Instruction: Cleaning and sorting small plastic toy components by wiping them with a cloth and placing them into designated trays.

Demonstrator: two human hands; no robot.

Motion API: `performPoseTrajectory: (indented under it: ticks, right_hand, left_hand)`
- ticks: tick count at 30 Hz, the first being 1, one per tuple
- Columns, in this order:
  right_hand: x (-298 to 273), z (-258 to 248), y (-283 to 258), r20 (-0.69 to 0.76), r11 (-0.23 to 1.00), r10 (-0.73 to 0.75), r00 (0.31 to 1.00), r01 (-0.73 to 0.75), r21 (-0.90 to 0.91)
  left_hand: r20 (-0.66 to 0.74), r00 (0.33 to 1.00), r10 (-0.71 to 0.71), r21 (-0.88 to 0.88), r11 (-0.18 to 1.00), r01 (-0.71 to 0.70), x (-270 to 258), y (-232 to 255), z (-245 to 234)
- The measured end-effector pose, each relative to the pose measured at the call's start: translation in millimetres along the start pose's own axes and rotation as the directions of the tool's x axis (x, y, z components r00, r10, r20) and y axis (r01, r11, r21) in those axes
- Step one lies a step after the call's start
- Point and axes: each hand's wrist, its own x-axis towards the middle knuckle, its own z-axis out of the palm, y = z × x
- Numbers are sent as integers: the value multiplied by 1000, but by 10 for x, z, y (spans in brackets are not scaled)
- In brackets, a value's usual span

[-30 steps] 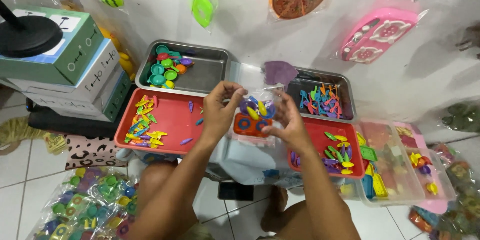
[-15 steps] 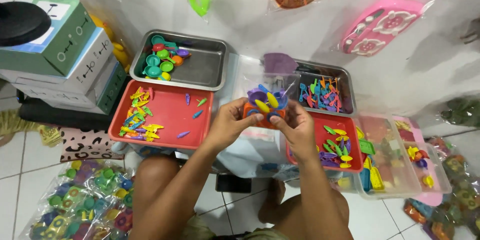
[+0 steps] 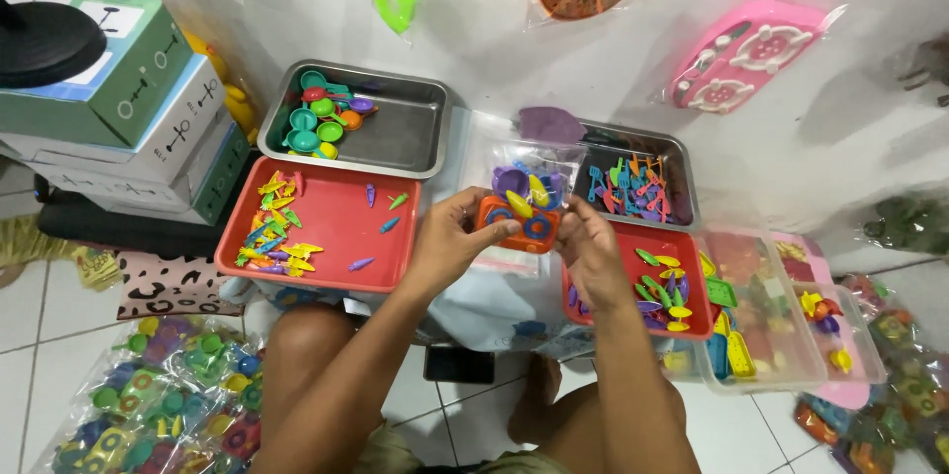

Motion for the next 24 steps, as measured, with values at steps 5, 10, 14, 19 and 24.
performPoseTrajectory:
  ticks: [5, 10, 14, 19, 24]
  right_hand:
    - [-72, 462, -300, -35, 988, -54, 998, 48, -147]
    - [-85, 457, -300, -47, 983, -57, 997, 47, -179]
    - [-119, 392, -331, -40, 991, -22, 999, 17, -136]
    - [-137, 608, -544, -10, 994, 43, 999, -43, -98]
    - [-111, 795, -627, -86, 978, 82, 993, -97, -184]
  left_hand:
    - [-19, 1000, 14, 54, 998, -13, 17, 40, 29]
    - [-21, 1000, -6, 164, 986, 10, -15, 55, -29]
    - [104, 995, -4, -15, 1000, 5, -16, 52, -111]
    - [329, 942, 71, -552, 824, 131, 70, -476, -67]
    - [310, 927, -211, -752, 543, 375, 40, -386, 86]
